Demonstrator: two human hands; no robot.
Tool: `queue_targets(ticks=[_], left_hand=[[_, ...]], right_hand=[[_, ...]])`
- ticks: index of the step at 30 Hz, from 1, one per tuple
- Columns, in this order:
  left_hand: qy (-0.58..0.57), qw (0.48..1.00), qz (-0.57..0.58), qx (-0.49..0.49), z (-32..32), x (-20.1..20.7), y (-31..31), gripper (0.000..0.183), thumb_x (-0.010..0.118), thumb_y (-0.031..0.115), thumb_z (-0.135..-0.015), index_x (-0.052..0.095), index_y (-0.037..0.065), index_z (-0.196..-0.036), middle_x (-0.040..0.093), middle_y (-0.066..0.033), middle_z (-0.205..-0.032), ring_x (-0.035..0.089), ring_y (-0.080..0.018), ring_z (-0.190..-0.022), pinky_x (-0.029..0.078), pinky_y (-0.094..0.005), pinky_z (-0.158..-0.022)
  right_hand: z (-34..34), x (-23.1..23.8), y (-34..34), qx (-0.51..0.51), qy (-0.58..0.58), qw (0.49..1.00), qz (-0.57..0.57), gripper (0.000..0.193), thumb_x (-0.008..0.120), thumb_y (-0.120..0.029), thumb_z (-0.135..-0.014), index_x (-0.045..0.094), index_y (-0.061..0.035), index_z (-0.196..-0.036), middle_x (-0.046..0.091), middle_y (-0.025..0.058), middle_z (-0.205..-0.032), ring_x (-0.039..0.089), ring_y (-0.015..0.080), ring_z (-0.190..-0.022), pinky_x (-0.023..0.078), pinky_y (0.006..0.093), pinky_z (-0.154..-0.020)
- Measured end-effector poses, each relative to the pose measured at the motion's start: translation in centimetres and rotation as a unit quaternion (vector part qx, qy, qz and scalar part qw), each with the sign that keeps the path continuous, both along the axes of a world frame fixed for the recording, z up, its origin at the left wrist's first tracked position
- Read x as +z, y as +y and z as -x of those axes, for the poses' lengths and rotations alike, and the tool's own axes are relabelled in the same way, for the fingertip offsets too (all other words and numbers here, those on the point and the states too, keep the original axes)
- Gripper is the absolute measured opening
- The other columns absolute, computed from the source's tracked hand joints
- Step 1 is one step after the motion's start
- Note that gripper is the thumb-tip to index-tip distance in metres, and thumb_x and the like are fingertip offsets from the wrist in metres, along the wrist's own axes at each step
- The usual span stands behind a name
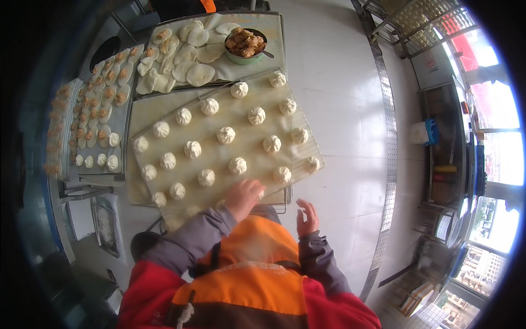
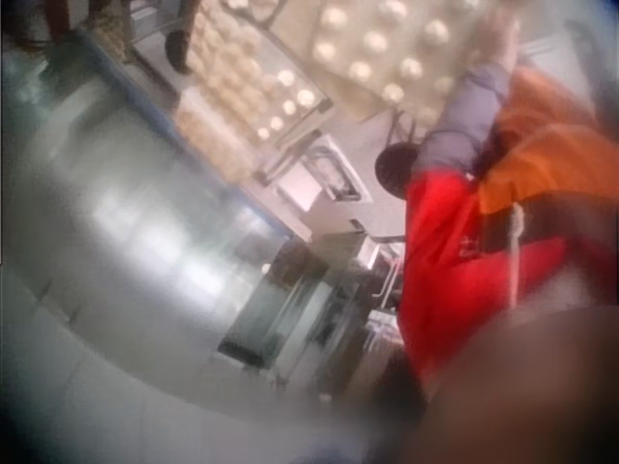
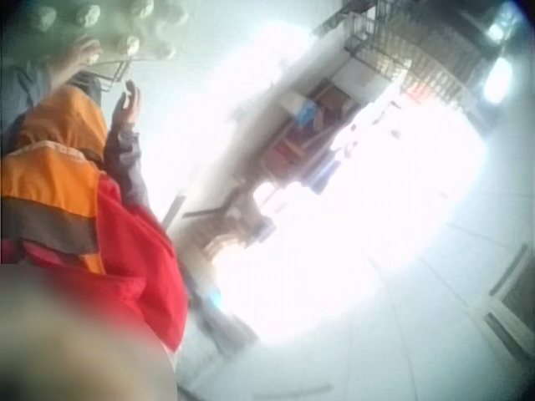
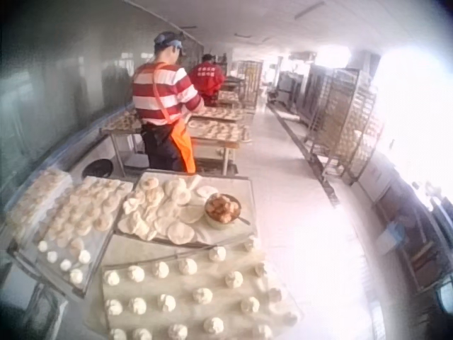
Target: The person assembles buns by placing filling onto dough discs, folding and pleating them into buns, and arranging them on trays. The person then carries a tray of finished buns to a large oven and places it inside.
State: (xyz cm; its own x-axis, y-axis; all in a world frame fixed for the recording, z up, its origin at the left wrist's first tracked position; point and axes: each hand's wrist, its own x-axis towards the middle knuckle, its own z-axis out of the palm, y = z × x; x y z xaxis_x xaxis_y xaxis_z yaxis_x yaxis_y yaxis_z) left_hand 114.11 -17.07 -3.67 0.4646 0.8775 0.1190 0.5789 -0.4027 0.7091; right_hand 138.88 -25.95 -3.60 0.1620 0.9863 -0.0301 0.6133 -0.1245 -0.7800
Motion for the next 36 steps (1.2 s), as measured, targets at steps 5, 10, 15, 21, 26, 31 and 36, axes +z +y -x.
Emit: queue_targets(ticks=[5,10,15,21,26,31,36], left_hand=[[0.106,0.993,-0.014,-0.043,-0.4,1.0,0.0,0.043,0.071,0.009,-0.072,0.057,0.008,-0.113,0.055,-0.0104,-0.115,0.053,-0.0306,-0.107,0.045,-0.0417,-0.088],[0.104,0.992,-0.043,-0.052,2.1,5.9,0.6,0.064,0.074,0.02,-0.077,0.048,0.009,-0.134,0.048,-0.0145,-0.134,0.046,-0.0322,-0.123,0.04,-0.0418,-0.103],[0.036,0.989,-0.089,0.109,16.5,7.2,11.8,0.024,0.067,0.015,-0.083,0.063,0.006,-0.105,0.065,-0.0126,-0.104,0.062,-0.0317,-0.095,0.051,-0.0387,-0.081],[0.149,0.972,-0.026,0.178,30.2,-2.1,24.8,0.018,0.058,0.02,-0.09,0.064,0.009,-0.103,0.065,-0.0135,-0.103,0.062,-0.034,-0.096,0.05,-0.041,-0.082],[0.188,0.976,0.069,0.085,31.4,-4.7,27.3,0.023,0.052,0.025,-0.089,0.069,0.009,-0.091,0.067,-0.0146,-0.098,0.062,-0.0341,-0.094,0.049,-0.0418,-0.081],[0.207,0.968,0.137,0.023,28.8,-3.6,28.3,0.022,0.054,0.024,-0.089,0.066,0.005,-0.092,0.067,-0.0141,-0.089,0.063,-0.0317,-0.084,0.049,-0.0395,-0.075],[0.189,0.979,0.066,-0.03,26.6,-3.9,28.2,0.02,0.053,0.023,-0.091,0.061,0.004,-0.093,0.064,-0.0179,-0.092,0.059,-0.0384,-0.09,0.047,-0.0451,-0.077]], right_hand=[[-0.8,-0.3,-0.5,0.013,0.012,1.0,-0.008,0.035,0.056,0.005,-0.081,0.061,-0.0059,-0.114,0.064,0.0098,-0.107,0.063,0.0245,-0.098,0.051,0.0317,-0.076],[0.9,0.3,-1.2,0.072,0.046,0.996,0.012,0.029,0.055,0.006,-0.082,0.063,-0.0044,-0.108,0.066,0.0095,-0.097,0.065,0.0226,-0.088,0.052,0.0315,-0.073],[7.1,-1.3,-3.9,0.181,0.199,0.934,0.235,0.023,0.053,-0.004,-0.091,0.064,-0.0024,-0.112,0.07,0.0111,-0.095,0.069,0.0185,-0.084,0.054,0.0287,-0.078],[19.9,-5.9,-5.6,-0.028,0.478,0.814,0.328,0.029,0.047,-0.012,-0.099,0.054,-0.0028,-0.126,0.065,0.0102,-0.115,0.063,0.0212,-0.106,0.051,0.033,-0.09],[26.7,-6.7,-5.2,-0.234,0.625,0.696,0.263,0.027,0.047,-0.016,-0.1,0.054,-0.003,-0.122,0.062,0.0105,-0.115,0.062,0.0265,-0.104,0.053,0.0391,-0.089],[27.8,-5.6,-4.7,-0.278,0.578,0.731,0.232,0.032,0.038,-0.017,-0.102,0.044,-0.0069,-0.133,0.059,0.0141,-0.118,0.062,0.0312,-0.105,0.055,0.0466,-0.088],[28.2,-4.6,-4.7,-0.328,0.552,0.743,0.191,0.027,0.048,-0.025,-0.101,0.051,-0.0079,-0.121,0.065,0.0105,-0.102,0.067,0.0256,-0.086,0.06,0.0404,-0.072]])
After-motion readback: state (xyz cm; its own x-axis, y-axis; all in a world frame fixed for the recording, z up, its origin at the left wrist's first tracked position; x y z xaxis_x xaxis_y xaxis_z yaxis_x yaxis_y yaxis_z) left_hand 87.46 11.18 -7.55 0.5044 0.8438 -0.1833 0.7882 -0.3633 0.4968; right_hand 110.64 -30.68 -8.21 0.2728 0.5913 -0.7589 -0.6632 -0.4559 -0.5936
